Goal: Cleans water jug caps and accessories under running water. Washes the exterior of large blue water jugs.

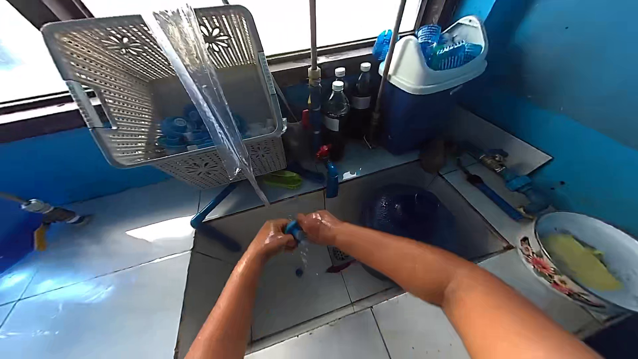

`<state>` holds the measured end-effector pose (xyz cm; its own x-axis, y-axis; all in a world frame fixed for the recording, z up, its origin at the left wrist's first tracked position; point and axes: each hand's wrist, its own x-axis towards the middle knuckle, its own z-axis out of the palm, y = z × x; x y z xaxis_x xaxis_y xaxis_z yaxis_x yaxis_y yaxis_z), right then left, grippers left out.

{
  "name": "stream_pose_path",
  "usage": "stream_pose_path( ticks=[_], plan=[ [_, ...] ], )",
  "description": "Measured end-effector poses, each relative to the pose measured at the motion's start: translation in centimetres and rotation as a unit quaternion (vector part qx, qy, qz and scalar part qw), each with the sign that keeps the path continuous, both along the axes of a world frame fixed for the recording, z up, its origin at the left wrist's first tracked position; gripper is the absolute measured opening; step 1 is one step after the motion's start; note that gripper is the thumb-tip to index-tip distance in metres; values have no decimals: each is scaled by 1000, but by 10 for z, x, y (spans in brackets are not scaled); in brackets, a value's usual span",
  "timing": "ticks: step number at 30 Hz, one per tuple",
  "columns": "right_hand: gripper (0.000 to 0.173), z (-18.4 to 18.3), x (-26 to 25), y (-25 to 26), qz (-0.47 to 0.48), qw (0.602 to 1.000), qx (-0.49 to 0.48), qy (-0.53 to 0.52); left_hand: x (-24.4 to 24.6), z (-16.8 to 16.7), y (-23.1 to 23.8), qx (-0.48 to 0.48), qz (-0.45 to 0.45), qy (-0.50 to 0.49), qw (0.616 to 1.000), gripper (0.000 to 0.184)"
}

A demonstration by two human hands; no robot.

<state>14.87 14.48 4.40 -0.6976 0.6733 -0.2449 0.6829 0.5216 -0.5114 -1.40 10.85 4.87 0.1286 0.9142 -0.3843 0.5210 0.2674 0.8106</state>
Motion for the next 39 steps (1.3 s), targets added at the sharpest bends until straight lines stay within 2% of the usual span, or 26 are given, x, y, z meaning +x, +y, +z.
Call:
stream_pose_path(
  ticks=[1, 2, 3, 4, 6, 8, 10, 12, 14, 15, 17, 19, 21, 23, 25, 27, 31, 33, 36, 38, 39],
  plan=[
    [31, 2, 1, 7, 84, 994, 62, -34, -3, 5, 5, -59, -44, 4, 997, 21],
    [28, 1, -1, 12, 109, 989, 98, -25, -6, 7, 7, -64, -43, -2, 997, 21],
    [26, -5, -6, 13, 65, 992, 103, 26, -8, 5, 8, -30, 1, -26, 999, 20],
    [27, -15, -14, 11, -26, 993, 66, 98, -9, 0, 7, 8, 70, -69, 995, 19],
    [41, -33, -27, 1, -200, 951, -82, 222, 1, -16, 15, 55, 168, -121, 977, 18],
    [56, -41, -17, -20, -236, 929, -148, 245, 9, -42, 17, 20, 192, -107, 975, 17],
    [53, -18, 21, -31, -203, 950, -93, 220, 13, -56, 17, -24, 209, -117, 971, 20],
    [40, 15, 80, -27, -217, 957, 56, 183, 19, -61, 16, -36, 227, -148, 962, 31],
    [32, 33, 156, -10, -308, 925, 160, 158, 25, -62, 14, -43, 234, -201, 950, 51],
    [32, 36, 198, 0, -370, 903, 172, 133, 30, -61, 12, -50, 235, -226, 944, 57],
    [34, 37, 269, 6, -483, 862, 138, 71, 42, -60, 9, -74, 258, -287, 920, 56],
    [33, 33, 288, 6, -509, 842, 163, 68, 48, -60, 5, -91, 284, -356, 886, 49],
    [30, 28, 253, 4, -433, 862, 234, 120, 49, -67, 3, -101, 302, -428, 846, 35],
    [27, 20, 195, 7, -309, 902, 244, 174, 49, -70, 10, -99, 334, -457, 818, 28],
    [25, 11, 134, 20, -210, 942, 189, 183, 48, -73, 18, -95, 399, -442, 798, 26],
    [26, 3, 81, 47, -160, 967, 123, 156, 44, -74, 26, -87, 446, -416, 788, 30],
    [34, -14, 3, 108, -122, 985, 80, 96, 29, -74, 26, -81, 431, -393, 808, 38],
    [39, -17, -25, 126, -109, 983, 120, 88, 24, -77, 26, -84, 412, -372, 828, 37],
    [37, -28, -55, 141, -81, 979, 172, 68, 23, -83, 29, -91, 402, -354, 840, 39],
    [40, -31, -61, 140, -88, 984, 153, 40, 27, -87, 30, -90, 410, -358, 834, 38],
    [49, -27, -61, 136, -100, 986, 129, 35, 30, -88, 30, -86, 418, -364, 828, 37]
  ],
)
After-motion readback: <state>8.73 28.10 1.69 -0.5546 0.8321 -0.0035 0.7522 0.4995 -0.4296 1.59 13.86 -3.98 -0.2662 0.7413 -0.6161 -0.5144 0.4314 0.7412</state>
